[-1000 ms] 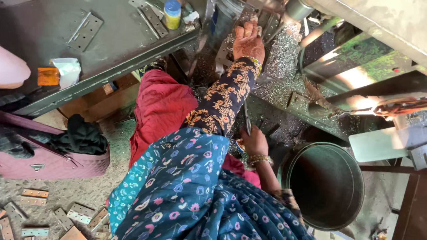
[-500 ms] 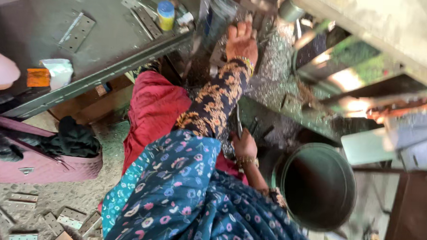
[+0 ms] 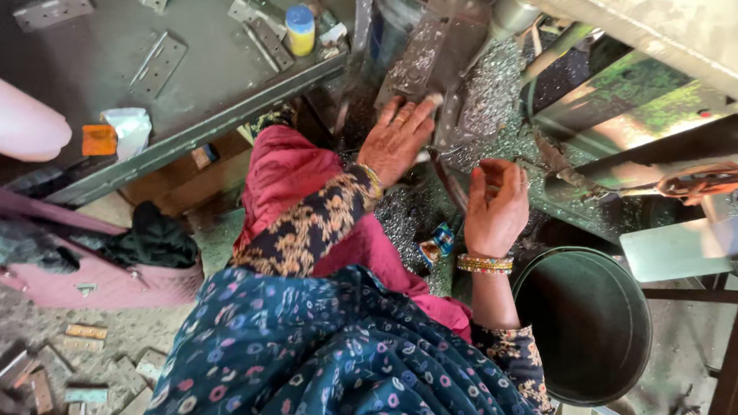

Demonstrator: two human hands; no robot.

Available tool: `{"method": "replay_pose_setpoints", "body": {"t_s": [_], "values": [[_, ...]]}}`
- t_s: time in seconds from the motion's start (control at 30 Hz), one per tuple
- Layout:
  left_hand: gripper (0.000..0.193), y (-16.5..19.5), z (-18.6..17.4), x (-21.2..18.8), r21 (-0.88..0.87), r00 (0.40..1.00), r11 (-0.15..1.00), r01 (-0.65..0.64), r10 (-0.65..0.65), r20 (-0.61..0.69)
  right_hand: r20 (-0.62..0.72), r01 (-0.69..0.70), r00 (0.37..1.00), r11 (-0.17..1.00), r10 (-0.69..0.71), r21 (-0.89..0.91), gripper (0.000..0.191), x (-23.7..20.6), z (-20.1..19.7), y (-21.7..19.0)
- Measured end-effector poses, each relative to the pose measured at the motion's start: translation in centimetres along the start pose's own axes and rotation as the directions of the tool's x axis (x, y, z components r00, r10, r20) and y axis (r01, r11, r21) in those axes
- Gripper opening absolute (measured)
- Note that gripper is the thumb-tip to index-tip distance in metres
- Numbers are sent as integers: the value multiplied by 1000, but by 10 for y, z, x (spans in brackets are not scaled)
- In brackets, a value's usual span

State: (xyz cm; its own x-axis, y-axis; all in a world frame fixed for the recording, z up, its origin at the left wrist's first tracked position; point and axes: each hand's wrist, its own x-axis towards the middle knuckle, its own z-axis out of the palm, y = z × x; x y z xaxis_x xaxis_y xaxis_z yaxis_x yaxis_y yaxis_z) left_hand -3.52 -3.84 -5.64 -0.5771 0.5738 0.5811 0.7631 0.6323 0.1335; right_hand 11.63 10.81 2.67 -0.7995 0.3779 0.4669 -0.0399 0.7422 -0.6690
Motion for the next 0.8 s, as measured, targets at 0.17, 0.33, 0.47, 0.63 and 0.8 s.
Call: {"method": "replay_pose_setpoints", "body": {"t_s": [0.17,0.33,0.47,0.63,0.8], "values": [[31,13,16,38,-65,990,991,-118,113,-82,39,-5,999,997,8,-78,14,0,2,2],[24,46,38,85,17,884,899,438,-434,175,106,-99,988,987,113,-126,13,1,3,11],[18,36,24,48,3,918,925,380,-378,122,145,-125,978,979,149,-164,16,1,6,10],[26,20,22,34,90,939,944,318,-327,110,279,-167,933,961,226,-218,23,8,10,31],[27,22,41,70,128,883,902,412,-430,187,430,-106,854,906,294,-410,34,-29,41,92]]}}
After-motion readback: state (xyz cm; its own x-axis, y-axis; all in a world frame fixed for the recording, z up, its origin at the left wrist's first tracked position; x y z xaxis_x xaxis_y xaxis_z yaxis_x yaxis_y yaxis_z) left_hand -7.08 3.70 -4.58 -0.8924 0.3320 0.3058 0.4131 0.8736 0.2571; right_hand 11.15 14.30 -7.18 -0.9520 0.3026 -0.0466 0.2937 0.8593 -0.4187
